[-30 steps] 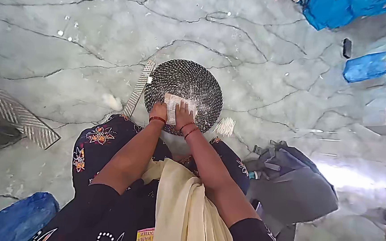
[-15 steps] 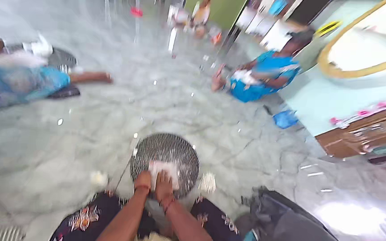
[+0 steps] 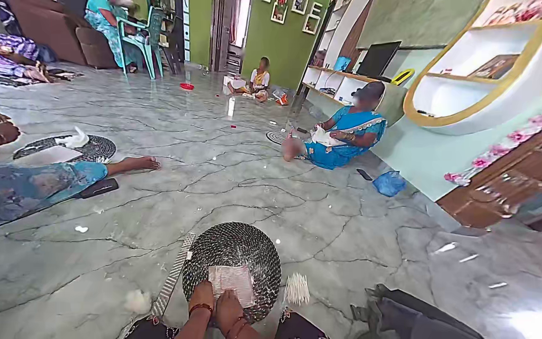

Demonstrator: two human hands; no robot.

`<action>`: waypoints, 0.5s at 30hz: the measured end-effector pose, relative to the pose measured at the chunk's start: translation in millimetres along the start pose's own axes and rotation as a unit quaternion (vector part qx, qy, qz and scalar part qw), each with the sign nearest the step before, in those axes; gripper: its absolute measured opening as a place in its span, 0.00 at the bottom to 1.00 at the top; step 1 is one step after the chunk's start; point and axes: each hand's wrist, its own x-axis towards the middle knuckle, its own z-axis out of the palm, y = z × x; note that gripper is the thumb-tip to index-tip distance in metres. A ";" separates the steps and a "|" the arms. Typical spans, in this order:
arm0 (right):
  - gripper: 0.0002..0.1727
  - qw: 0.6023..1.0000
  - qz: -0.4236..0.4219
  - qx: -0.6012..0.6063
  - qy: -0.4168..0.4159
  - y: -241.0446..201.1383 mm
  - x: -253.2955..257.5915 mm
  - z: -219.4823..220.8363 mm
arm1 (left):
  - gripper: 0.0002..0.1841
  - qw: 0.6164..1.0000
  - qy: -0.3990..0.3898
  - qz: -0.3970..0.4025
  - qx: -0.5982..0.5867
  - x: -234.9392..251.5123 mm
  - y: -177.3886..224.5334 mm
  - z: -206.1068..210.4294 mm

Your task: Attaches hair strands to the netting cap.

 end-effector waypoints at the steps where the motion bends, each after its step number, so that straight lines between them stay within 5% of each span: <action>1: 0.35 1.000 -0.018 0.000 0.003 -2.5 -0.8 -6.9 | 0.21 1.000 0.001 0.004 -0.007 -1.6 -2.4 -2.0; 5: 0.58 0.998 -0.046 -0.016 -0.044 10.2 7.9 -25.1 | 0.22 1.000 0.008 0.021 0.013 0.8 -0.4 -1.0; 12: 0.36 0.997 -0.055 0.043 -0.016 18.8 13.2 -13.3 | 0.23 0.998 0.018 0.007 0.067 3.6 0.7 4.2; 15: 0.36 0.998 -0.040 0.053 0.021 13.0 10.4 -16.4 | 0.22 0.996 0.028 0.016 0.081 2.6 0.1 3.5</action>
